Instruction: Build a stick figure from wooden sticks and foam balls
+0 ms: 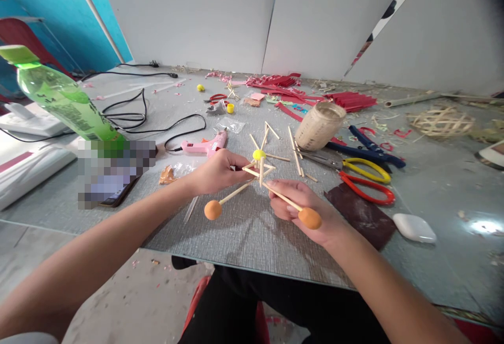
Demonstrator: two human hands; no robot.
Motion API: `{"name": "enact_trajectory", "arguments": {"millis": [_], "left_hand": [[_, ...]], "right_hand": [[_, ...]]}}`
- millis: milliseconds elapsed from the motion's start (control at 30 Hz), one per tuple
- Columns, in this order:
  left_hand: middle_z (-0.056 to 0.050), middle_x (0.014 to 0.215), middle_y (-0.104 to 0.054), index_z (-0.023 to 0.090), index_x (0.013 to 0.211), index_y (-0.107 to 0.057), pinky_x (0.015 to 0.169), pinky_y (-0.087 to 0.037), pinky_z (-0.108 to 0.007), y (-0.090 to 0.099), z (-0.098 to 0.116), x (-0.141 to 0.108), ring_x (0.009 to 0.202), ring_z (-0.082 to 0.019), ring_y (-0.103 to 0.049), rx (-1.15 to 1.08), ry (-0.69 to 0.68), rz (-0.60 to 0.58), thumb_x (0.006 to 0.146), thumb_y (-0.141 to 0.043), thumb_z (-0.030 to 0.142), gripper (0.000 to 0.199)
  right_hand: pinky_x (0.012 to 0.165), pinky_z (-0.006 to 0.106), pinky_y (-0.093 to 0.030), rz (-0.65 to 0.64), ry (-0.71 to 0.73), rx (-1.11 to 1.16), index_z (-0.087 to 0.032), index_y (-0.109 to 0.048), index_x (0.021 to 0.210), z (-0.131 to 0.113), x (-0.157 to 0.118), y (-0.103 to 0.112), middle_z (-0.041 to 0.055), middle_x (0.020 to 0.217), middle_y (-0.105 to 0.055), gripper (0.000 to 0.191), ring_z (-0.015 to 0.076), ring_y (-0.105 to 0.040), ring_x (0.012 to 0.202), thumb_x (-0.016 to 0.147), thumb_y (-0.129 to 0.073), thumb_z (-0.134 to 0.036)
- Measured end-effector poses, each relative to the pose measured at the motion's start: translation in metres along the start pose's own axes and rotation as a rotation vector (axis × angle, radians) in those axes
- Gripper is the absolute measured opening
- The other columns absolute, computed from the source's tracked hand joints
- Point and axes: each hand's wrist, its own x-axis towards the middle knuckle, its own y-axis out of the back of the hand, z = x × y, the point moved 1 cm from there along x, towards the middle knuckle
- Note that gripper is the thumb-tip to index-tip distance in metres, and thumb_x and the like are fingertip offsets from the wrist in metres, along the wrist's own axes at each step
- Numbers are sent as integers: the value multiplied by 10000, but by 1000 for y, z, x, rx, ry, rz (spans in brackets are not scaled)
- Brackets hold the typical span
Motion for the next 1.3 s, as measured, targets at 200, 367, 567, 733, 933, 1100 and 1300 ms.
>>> {"name": "enact_trajectory", "arguments": {"millis": [200,367,567,733,933,1100,1300], "left_hand": [[-11,708,-683,150,838,-777,604,-436,-212,0,1,0,659,-109,-546,17,-4,-7,958,-614,337,275],[-14,709,-684,149,820,-777,591,-428,-209,0,1,-1,654,-105,-542,-1,2,-7,958,-619,342,285],[-9,698,-668,143,828,-781,584,-412,-212,0,2,-1,646,-101,-526,-2,-2,-10,960,-621,341,287],[1,682,-656,144,824,-778,599,-421,-215,0,1,-1,636,-98,-523,-2,-5,-8,958,-623,332,278],[3,679,-653,138,815,-774,594,-411,-208,0,1,-1,636,-95,-515,-6,-17,-5,963,-621,327,284],[2,688,-654,135,829,-778,592,-400,-209,0,0,-1,638,-92,-510,-21,-17,-7,961,-626,323,276],[-7,719,-668,132,844,-776,592,-394,-209,0,0,-1,662,-96,-523,-27,-18,-9,959,-627,316,264]], "right_hand": [[452,272,-132,-3,7,5,-213,-594,705,0,0,-1,-117,463,-269,408,68,-166,448,885,-743,-547],[462,274,-133,0,18,3,-207,-605,696,-1,1,0,-115,459,-269,400,63,-176,444,893,-740,-527],[466,282,-129,-7,10,17,-203,-616,693,0,1,1,-112,451,-271,404,62,-184,440,883,-754,-531],[469,286,-129,6,11,6,-204,-607,686,0,1,0,-113,454,-266,414,64,-183,442,883,-749,-539],[472,283,-126,0,0,11,-202,-604,686,1,2,2,-113,456,-261,412,64,-184,445,901,-737,-527],[471,281,-125,1,-4,25,-201,-609,671,2,2,4,-111,451,-252,411,63,-179,445,897,-745,-517],[468,282,-112,2,-9,36,-202,-628,675,3,2,2,-107,447,-267,399,61,-193,439,876,-763,-520]]}}
